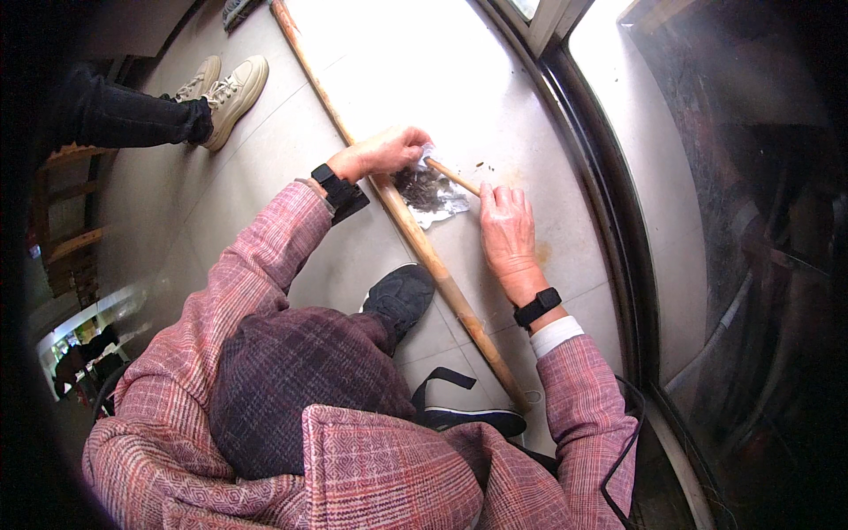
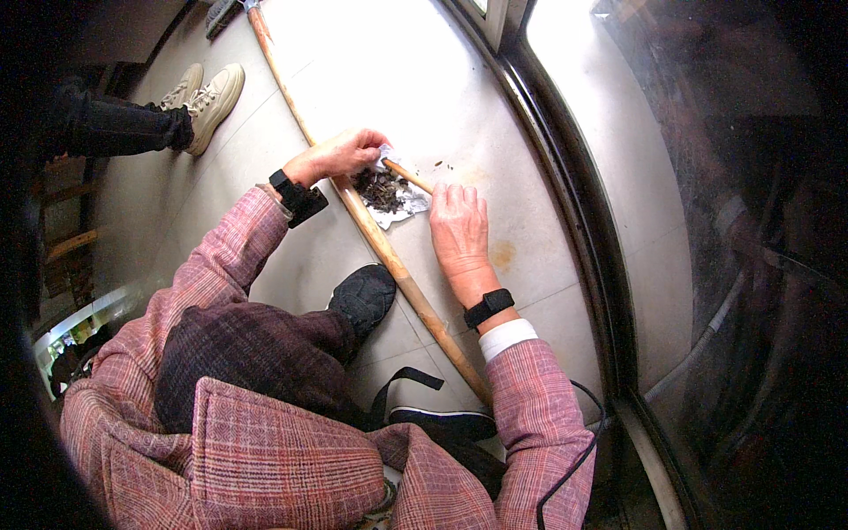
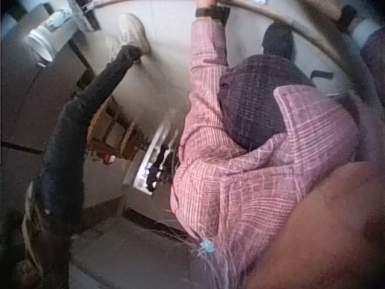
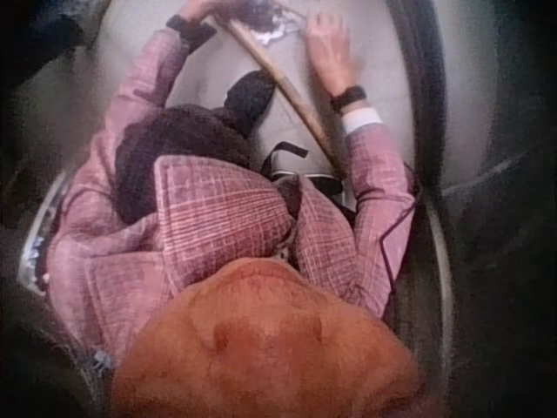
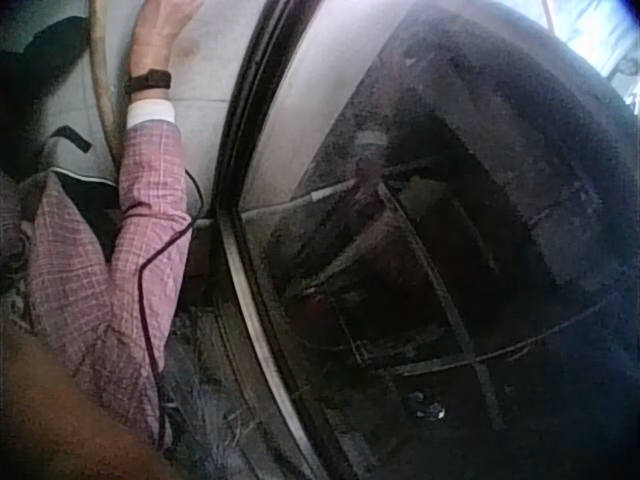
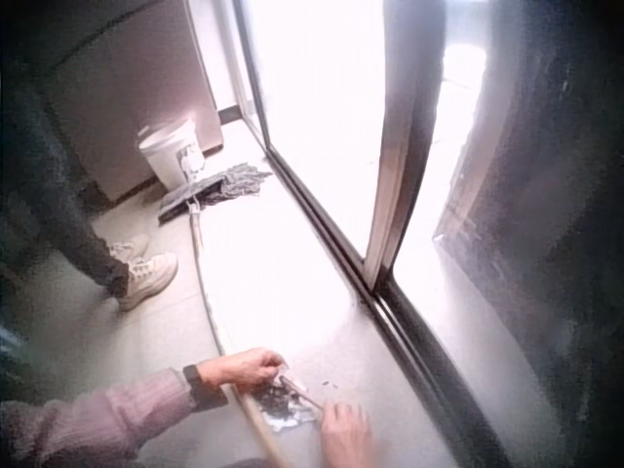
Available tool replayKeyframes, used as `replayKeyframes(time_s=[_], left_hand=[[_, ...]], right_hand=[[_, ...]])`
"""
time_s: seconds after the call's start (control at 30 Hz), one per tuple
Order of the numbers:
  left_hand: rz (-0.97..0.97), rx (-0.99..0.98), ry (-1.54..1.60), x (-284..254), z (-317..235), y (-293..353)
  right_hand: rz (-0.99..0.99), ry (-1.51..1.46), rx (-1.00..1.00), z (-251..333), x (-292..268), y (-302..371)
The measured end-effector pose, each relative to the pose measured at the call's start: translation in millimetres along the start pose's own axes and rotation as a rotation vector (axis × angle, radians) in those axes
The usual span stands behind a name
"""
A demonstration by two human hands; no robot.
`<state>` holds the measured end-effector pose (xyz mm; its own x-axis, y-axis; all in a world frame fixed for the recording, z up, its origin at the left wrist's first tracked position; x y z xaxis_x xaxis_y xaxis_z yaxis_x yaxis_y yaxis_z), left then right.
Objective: The person sits on the floor and uses a small stick to scrape debris from a window track, collecting the material onto a paper on the floor. A second person briefly sprays the track with a cleaning solution while the first person continues scraping.
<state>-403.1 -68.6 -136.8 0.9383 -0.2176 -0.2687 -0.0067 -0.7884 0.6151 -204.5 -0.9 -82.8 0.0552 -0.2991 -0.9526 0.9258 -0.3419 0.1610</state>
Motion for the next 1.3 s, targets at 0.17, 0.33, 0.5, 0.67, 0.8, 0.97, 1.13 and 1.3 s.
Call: replayKeyframes(time_s=[0.17,0.33,0.5,0.67,0.8,0.97,1.13,1.3], left_hand=[[-0.008,-0.045,0.068,2,2,-5],[0.016,-0.060,0.119,2,9,-5],[0.025,-0.108,0.214,2,-5,3],[0.027,-0.063,0.184,3,8,-2],[0.022,-0.058,0.185,3,6,-4],[0.084,0.021,0.244,6,3,-1],[0.103,0.004,0.260,7,1,2],[0.115,0.050,0.298,9,-4,4]], right_hand=[[-0.026,-0.013,-0.044,2,-3,0],[-0.002,-0.018,-0.011,0,-2,-2],[-0.072,0.011,-0.034,-11,-3,4],[-0.002,-0.040,-0.025,-18,-4,9],[0.044,-0.039,-0.051,-18,-6,9],[0.128,-0.105,-0.054,-12,-2,4],[0.182,-0.311,-0.002,-17,2,5],[0.175,-0.451,-0.002,-25,3,7]])
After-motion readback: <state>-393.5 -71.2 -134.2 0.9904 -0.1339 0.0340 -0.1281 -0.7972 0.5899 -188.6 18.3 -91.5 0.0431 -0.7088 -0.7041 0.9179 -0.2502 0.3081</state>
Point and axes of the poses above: each hand's wrist, its own y-axis away from the middle knuckle, its own x-axis out of the palm, z = x × y, the point moved 7 cm from there along -y, towards the middle knuckle, and after that the axes turned 12 degrees about z, right-handed, at the moved point
